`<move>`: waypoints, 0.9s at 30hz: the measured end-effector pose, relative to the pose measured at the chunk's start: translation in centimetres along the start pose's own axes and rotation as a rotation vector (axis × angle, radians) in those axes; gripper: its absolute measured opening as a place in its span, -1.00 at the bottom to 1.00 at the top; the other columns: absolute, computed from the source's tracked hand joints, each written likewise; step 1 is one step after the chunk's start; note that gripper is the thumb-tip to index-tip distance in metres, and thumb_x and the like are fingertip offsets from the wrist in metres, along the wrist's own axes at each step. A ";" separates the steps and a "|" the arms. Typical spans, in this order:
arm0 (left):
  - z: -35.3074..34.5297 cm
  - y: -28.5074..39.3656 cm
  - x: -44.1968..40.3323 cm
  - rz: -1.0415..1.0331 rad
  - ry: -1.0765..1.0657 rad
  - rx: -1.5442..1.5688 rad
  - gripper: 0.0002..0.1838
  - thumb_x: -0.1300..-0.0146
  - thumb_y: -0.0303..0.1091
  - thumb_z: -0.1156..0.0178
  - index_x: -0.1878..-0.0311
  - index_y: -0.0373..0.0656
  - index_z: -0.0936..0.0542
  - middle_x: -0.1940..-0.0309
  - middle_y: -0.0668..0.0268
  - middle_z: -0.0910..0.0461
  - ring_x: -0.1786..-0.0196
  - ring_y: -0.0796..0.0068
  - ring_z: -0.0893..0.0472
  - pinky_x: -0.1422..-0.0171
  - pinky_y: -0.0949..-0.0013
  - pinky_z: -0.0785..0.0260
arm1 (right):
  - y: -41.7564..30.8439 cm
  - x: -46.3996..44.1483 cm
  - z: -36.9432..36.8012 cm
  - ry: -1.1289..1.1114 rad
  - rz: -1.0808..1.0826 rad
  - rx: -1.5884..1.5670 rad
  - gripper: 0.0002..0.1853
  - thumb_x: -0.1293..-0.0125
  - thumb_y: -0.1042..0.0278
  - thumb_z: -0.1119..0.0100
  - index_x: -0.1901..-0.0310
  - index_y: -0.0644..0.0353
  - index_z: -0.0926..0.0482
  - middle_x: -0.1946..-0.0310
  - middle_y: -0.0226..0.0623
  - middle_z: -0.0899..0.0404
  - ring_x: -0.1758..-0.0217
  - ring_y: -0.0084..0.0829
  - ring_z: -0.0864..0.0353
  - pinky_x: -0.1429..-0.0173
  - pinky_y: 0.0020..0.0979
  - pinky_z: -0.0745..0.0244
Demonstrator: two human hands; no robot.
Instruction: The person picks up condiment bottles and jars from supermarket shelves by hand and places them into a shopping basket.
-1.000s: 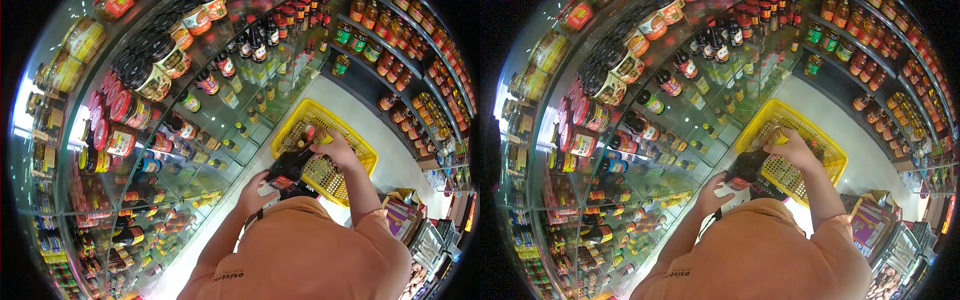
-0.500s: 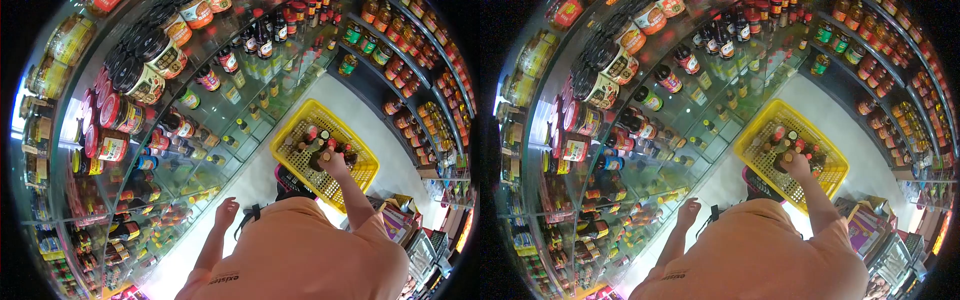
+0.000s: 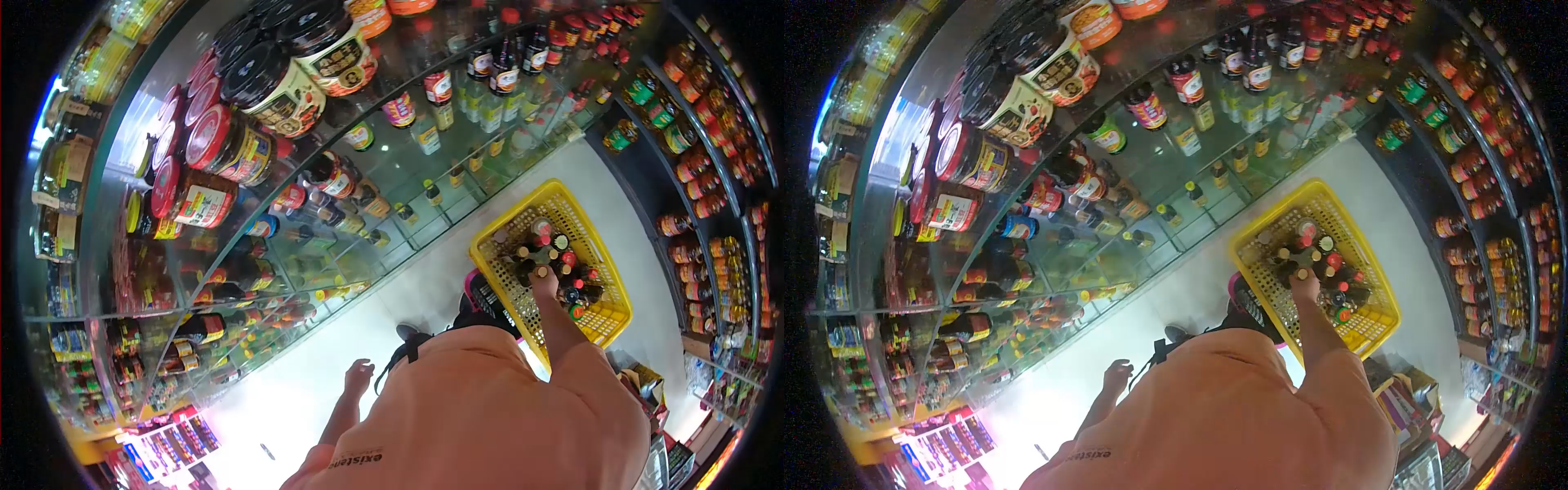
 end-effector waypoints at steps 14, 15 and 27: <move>0.0 -9.5 2.1 0.143 0.033 0.330 -0.57 -0.37 -0.10 -0.28 -0.12 -0.24 -0.60 0.17 0.18 -0.74 0.22 0.40 -0.75 0.09 0.33 -0.58 | 7.4 -4.1 -5.1 -0.008 -0.113 -0.272 -0.44 -0.15 0.37 -0.47 -0.22 0.22 -0.58 -0.07 -0.25 -0.67 -0.04 -0.33 -0.64 -0.08 -0.22 -0.55; 0.3 -9.5 2.2 0.149 0.048 0.346 -0.57 -0.37 -0.10 -0.28 -0.12 -0.24 -0.60 0.17 0.18 -0.74 0.22 0.40 -0.75 0.09 0.33 -0.58 | 7.1 -3.8 -4.7 0.001 -0.183 -0.187 -0.42 -0.14 0.39 -0.46 -0.24 0.20 -0.57 -0.09 -0.24 -0.66 -0.06 -0.33 -0.62 -0.08 -0.22 -0.55; 7.8 -9.9 -1.6 0.094 0.169 0.315 -0.56 -0.36 -0.10 -0.28 -0.16 -0.20 -0.59 0.17 0.16 -0.75 0.19 0.36 -0.75 0.03 0.28 -0.57 | 6.6 -4.5 -3.5 -0.239 -0.392 -0.314 -0.35 -0.30 0.40 -0.33 -0.41 0.12 -0.34 -0.12 -0.25 -0.54 -0.06 -0.25 -0.57 0.01 -0.22 -0.50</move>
Point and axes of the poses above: each hand's wrist, its own x-axis away from the middle knuckle, its own z-axis out of the back of the hand, y = z × x, the point moved 3 cm from there along -x, towards the middle knuckle
